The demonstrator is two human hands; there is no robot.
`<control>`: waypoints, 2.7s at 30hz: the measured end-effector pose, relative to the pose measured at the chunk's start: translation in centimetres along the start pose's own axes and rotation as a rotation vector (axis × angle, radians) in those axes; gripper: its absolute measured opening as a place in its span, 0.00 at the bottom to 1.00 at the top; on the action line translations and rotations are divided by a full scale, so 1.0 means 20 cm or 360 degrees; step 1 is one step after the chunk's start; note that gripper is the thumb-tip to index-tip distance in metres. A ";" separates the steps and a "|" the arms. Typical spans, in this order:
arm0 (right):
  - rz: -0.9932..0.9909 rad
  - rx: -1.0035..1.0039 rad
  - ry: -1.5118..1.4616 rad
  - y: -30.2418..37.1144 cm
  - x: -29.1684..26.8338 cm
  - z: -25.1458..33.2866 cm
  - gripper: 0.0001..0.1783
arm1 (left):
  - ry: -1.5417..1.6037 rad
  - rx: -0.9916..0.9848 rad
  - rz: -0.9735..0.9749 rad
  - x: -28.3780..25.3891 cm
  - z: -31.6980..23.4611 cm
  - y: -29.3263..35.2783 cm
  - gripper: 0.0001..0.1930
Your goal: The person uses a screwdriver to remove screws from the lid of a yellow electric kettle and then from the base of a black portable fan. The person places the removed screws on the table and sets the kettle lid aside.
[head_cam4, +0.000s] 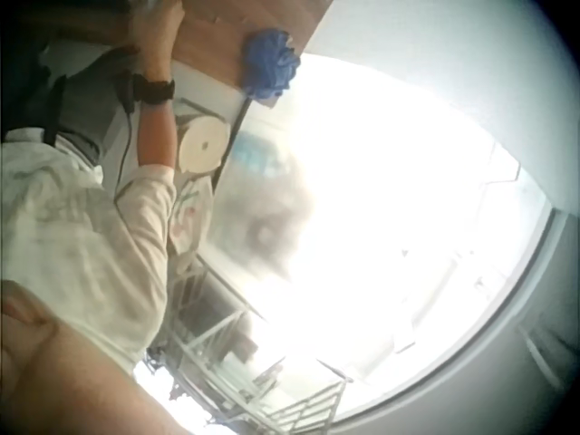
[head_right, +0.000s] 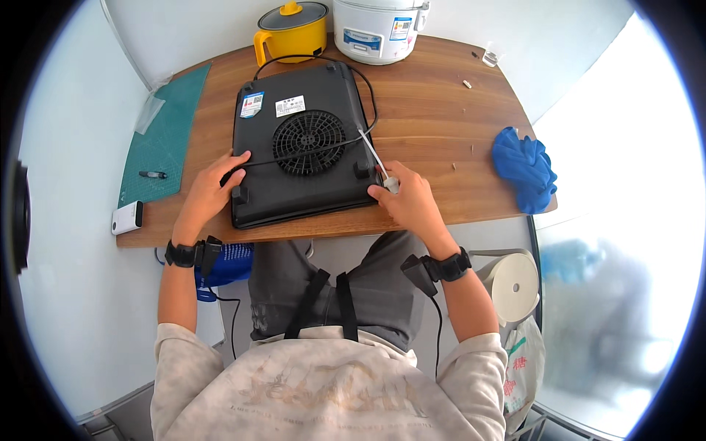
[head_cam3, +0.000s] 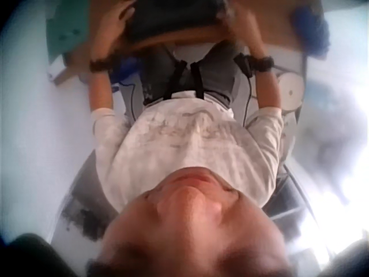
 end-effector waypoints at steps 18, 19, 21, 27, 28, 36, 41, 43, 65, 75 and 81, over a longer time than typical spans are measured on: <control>-0.0036 -0.0002 0.0349 -0.48 -0.22 0.06 0.23 | -0.0923 0.0069 -0.0037 0.10 -0.44 0.28 0.20; -0.0014 0.0032 0.0384 -0.51 -0.22 0.06 0.24 | -0.0978 0.0060 -0.0027 0.11 -0.47 0.29 0.20; -0.0035 -0.0013 0.0399 -0.59 -0.24 0.06 0.24 | -0.1052 0.0088 -0.0060 0.12 -0.54 0.28 0.20; -0.0113 -0.0016 0.0423 -0.76 -0.25 0.08 0.24 | -0.0626 0.0188 -0.0093 0.15 -0.56 0.18 0.19; -0.0136 -0.0008 0.0423 -0.78 -0.26 0.08 0.24 | -0.0535 0.0205 -0.0086 0.14 -0.56 0.15 0.19; -0.0273 -0.0129 0.0537 -0.90 -0.27 0.05 0.22 | -0.0276 0.0386 -0.0064 0.18 -0.56 0.01 0.20; -0.0262 -0.0151 0.0361 -0.89 -0.23 0.02 0.20 | -0.0295 0.0352 0.0044 0.27 -0.52 -0.03 0.22; -0.0238 -0.0048 0.0296 -0.87 -0.22 -0.02 0.20 | -0.0348 0.0394 -0.0013 0.29 -0.54 -0.04 0.22; -0.0115 -0.0150 -0.0091 -0.54 -0.10 -0.11 0.18 | -0.0765 0.0437 0.0456 0.38 -0.70 -0.43 0.28; -0.0047 0.0062 -0.0473 -0.55 -0.11 -0.15 0.09 | -0.0898 0.0544 0.0912 0.48 -0.78 -0.56 0.22; -0.0016 0.0029 -0.0541 -0.55 -0.11 -0.14 0.08 | -0.0881 0.0535 0.0897 0.48 -0.77 -0.55 0.22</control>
Point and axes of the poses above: each hand's wrist, its own y-axis away from the middle knuckle, its own x-axis out of the palm, z = x × y, the point moved 9 cm from there along -y, towards the middle knuckle, and after that the axes turned 2 degrees about x, right-handed, at the moved point
